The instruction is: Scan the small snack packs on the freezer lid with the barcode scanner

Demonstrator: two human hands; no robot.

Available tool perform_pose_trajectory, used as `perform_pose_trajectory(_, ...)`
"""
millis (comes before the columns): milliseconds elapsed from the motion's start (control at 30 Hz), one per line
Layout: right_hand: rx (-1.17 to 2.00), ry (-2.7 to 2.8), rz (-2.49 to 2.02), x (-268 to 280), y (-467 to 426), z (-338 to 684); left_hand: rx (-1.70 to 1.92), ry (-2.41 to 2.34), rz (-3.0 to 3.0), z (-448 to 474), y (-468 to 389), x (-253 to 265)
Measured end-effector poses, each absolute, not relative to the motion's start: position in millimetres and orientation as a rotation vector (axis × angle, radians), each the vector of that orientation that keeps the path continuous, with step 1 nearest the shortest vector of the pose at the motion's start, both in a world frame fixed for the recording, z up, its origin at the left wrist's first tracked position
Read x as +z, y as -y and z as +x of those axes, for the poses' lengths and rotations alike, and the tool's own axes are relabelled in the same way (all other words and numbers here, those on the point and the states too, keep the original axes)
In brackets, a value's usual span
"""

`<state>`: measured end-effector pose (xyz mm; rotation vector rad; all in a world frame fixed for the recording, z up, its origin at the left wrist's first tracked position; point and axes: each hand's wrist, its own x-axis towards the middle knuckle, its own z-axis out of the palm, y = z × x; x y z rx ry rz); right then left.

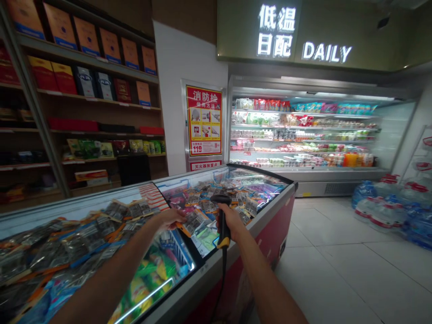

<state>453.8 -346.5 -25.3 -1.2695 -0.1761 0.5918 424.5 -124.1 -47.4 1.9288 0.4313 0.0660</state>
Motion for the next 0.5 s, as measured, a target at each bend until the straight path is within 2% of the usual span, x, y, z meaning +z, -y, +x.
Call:
perform_pose_trajectory(167, 0.654, 0.246, -1.229, -16, 329, 437, 0.295, -0.408, 1.732, 402, 87, -33)
perform_pose_trajectory(300, 0.712, 0.302, -1.211, -11, 317, 423, 0.538, -0.345, 1.611, 403, 72, -43)
perform_pose_trajectory(500, 0.818, 0.350, -1.212, -13, 306, 411, 0.660, -0.300, 1.548, 407, 65, -57)
